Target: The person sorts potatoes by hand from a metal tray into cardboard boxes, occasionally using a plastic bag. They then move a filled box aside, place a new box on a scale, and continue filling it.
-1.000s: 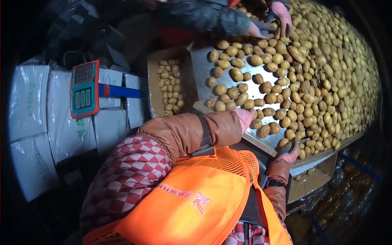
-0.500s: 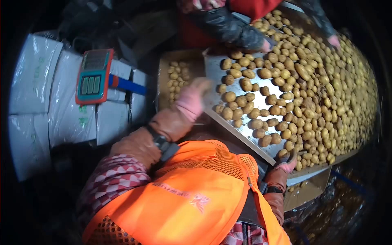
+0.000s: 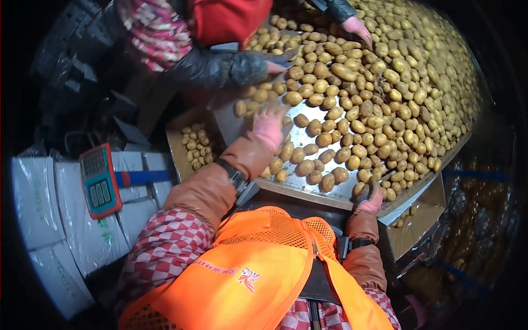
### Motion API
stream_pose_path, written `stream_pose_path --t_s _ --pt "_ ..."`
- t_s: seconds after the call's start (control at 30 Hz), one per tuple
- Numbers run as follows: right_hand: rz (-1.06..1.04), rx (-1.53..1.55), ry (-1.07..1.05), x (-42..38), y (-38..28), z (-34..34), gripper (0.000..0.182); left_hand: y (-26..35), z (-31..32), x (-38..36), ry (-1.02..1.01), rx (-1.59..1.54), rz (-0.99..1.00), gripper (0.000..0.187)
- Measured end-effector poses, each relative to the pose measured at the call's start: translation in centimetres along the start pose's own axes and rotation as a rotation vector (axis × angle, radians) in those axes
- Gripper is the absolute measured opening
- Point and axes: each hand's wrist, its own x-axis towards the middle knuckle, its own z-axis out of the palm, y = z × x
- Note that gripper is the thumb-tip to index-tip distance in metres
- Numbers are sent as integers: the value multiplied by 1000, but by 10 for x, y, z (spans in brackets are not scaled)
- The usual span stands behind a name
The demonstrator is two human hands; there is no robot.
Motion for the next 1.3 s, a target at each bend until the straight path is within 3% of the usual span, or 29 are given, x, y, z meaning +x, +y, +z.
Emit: stream_pose_path --t_s 0.07,0.1,0.2,0.3,0.37,0.4,0.47,0.5,0.53,0.6,0.63,1.3 --pt "38 47 -6 0 2 1 34 19 20 29 195 -7 -71 55" --pt "28 47 3 0 1 1 34 24 47 40 8 -43 -172 65" --pt "-14 28 11 2 3 1 33 92 1 41 -686 225 106 65" --pt "-28 16 12 4 6 3 33 86 33 8 -367 -212 430 55" --pt "0 11 4 4 1 0 32 64 42 16 -173 -182 401 44" --pt "-2 4 13 4 0 -1 32 49 44 24 -76 -169 385 39" --pt "-3 -11 33 5 -2 0 31 9 43 46 -12 -181 -24 27" --pt "-13 15 35 5 -2 1 31 1 20 55 71 103 -36 43" --pt "-14 31 46 6 -1 1 31 9 -12 71 23 157 -164 40" --pt "6 19 54 5 -1 -1 35 -17 15 102 -240 269 -596 34" --pt "29 -4 41 6 -3 -2 36 -24 22 113 -292 259 -685 34" --pt "144 36 22 14 -8 -6 31 -35 11 127 -264 92 -615 20"
